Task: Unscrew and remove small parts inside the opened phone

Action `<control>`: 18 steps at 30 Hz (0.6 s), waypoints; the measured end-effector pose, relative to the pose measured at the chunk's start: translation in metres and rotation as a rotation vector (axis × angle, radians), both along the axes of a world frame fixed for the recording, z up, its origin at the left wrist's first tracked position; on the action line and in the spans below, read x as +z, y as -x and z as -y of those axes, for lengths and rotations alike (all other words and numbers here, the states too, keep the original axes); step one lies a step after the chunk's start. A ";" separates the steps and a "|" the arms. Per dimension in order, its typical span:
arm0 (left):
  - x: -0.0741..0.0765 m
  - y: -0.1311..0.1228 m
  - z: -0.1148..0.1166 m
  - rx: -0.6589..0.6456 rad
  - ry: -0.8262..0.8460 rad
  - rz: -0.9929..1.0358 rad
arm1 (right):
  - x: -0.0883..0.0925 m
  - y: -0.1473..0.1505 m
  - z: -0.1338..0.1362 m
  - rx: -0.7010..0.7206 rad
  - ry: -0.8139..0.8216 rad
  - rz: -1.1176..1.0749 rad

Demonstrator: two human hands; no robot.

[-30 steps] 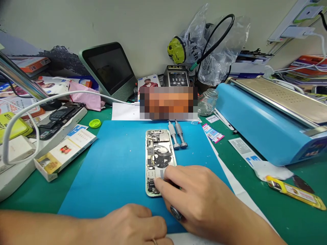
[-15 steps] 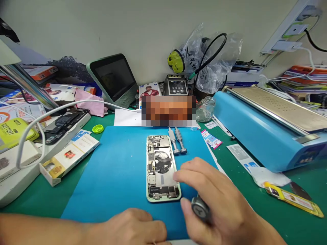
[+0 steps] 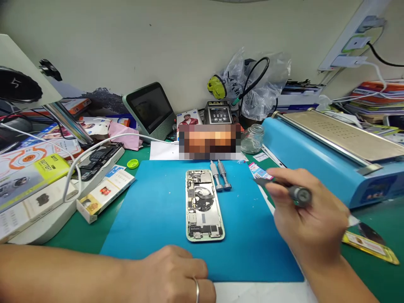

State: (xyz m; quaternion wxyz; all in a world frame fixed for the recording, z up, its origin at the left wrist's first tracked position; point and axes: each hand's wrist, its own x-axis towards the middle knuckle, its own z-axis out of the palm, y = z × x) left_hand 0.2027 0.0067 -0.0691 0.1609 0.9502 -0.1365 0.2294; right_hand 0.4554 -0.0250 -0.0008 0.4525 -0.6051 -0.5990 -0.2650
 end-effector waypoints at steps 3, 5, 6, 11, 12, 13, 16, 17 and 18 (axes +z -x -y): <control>0.006 -0.003 0.000 -0.019 -0.006 -0.019 | 0.003 -0.001 -0.007 0.026 0.192 0.015; 0.010 -0.005 0.001 0.006 -0.013 -0.041 | 0.000 -0.005 -0.011 0.059 0.317 -0.018; 0.012 -0.006 0.002 0.036 -0.016 -0.049 | -0.002 -0.008 -0.013 0.075 0.373 -0.024; 0.016 -0.006 0.003 0.052 -0.036 -0.019 | -0.014 -0.018 -0.017 0.162 0.552 0.052; 0.015 -0.005 0.003 0.036 -0.038 0.009 | -0.015 -0.018 -0.017 0.174 0.575 0.063; 0.014 -0.005 0.003 0.039 -0.033 0.048 | -0.015 -0.017 -0.017 0.183 0.594 0.066; 0.013 -0.003 0.002 0.086 0.004 0.183 | -0.015 -0.016 -0.017 0.198 0.627 0.047; 0.014 -0.003 0.003 0.100 0.009 0.216 | -0.015 -0.015 -0.017 0.199 0.631 0.039; 0.015 -0.003 0.003 0.106 0.012 0.241 | -0.015 -0.014 -0.018 0.201 0.636 0.032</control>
